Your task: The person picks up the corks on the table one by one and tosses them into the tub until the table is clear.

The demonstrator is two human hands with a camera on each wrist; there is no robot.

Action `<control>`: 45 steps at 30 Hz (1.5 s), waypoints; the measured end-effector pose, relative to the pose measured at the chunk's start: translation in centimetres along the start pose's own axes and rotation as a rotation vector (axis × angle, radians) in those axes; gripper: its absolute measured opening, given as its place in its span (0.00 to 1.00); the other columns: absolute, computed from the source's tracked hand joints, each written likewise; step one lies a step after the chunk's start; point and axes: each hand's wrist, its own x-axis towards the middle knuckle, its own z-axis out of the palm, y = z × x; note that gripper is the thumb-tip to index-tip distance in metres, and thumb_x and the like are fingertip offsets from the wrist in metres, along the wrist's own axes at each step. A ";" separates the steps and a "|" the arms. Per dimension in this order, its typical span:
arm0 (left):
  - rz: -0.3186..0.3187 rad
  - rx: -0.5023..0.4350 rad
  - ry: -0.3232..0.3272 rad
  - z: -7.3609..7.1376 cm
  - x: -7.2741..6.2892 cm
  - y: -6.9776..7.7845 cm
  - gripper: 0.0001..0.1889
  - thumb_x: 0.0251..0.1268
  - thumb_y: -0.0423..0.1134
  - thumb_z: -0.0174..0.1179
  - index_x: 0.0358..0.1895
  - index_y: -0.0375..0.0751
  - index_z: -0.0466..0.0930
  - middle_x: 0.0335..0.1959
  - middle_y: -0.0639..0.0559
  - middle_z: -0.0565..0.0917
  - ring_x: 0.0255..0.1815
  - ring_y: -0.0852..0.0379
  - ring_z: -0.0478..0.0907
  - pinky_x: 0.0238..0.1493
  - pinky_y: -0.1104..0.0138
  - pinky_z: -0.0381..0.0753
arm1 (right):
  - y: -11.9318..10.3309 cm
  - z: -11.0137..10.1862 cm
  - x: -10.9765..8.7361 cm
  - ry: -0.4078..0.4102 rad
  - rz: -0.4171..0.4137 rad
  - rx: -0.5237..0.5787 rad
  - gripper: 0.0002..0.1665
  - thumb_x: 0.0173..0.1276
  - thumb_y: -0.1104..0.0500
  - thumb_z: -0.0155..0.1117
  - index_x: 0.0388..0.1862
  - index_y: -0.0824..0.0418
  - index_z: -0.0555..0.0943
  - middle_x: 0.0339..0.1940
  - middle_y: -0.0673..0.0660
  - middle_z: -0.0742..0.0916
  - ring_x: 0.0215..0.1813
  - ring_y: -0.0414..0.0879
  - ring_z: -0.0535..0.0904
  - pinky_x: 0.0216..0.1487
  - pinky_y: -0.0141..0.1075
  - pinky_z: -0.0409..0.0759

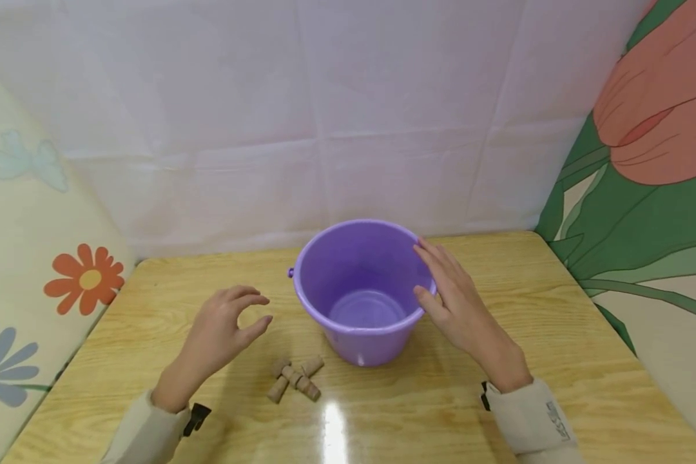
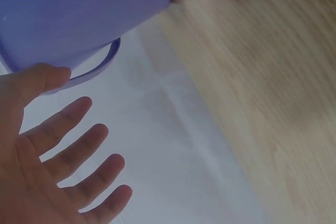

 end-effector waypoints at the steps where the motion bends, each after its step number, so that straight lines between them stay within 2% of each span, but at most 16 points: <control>1: -0.001 0.006 -0.003 0.1 -0.2 0.0 0.13 0.52 0.42 0.74 0.40 0.41 0.88 0.45 0.45 0.87 0.47 0.41 0.82 0.48 0.48 0.83 | 0.0 0.0 0.0 0.003 -0.001 0.000 0.35 0.71 0.65 0.55 0.76 0.64 0.61 0.78 0.66 0.64 0.79 0.63 0.55 0.75 0.66 0.53; 14: -0.029 0.036 -0.098 1.7 -2.8 -0.8 0.14 0.50 0.46 0.76 0.38 0.43 0.88 0.46 0.45 0.87 0.48 0.41 0.83 0.49 0.48 0.83 | 0.1 0.0 0.1 -0.008 0.023 -0.005 0.35 0.72 0.65 0.54 0.77 0.63 0.60 0.79 0.65 0.63 0.80 0.62 0.54 0.75 0.66 0.52; 22: -0.068 0.018 -0.162 2.0 -3.5 -0.7 0.13 0.52 0.47 0.74 0.38 0.44 0.88 0.48 0.46 0.86 0.50 0.41 0.81 0.49 0.46 0.82 | 0.0 -0.1 0.2 -0.004 0.015 0.003 0.35 0.72 0.65 0.54 0.77 0.63 0.60 0.79 0.64 0.64 0.79 0.63 0.55 0.76 0.63 0.53; 28: -0.092 0.008 -0.223 2.3 -4.0 -0.4 0.13 0.52 0.47 0.74 0.38 0.46 0.88 0.49 0.47 0.86 0.51 0.42 0.81 0.50 0.46 0.82 | -0.1 -0.1 0.2 -0.002 0.019 0.002 0.35 0.71 0.65 0.54 0.77 0.63 0.60 0.79 0.65 0.64 0.79 0.62 0.55 0.74 0.66 0.54; 36: -0.122 -0.014 -0.286 2.4 -4.8 -0.3 0.12 0.50 0.47 0.74 0.36 0.47 0.88 0.49 0.46 0.86 0.51 0.42 0.81 0.53 0.44 0.80 | 0.0 -0.1 0.2 -0.015 0.027 0.004 0.36 0.72 0.65 0.53 0.78 0.63 0.59 0.79 0.65 0.63 0.77 0.69 0.55 0.73 0.69 0.53; 45: -0.157 -0.020 -0.358 2.5 -5.3 -0.1 0.11 0.51 0.48 0.74 0.33 0.48 0.87 0.51 0.45 0.85 0.53 0.42 0.79 0.56 0.43 0.78 | 0.1 -0.1 0.2 -0.015 0.032 0.007 0.36 0.72 0.65 0.53 0.78 0.62 0.59 0.79 0.64 0.63 0.79 0.63 0.54 0.74 0.68 0.53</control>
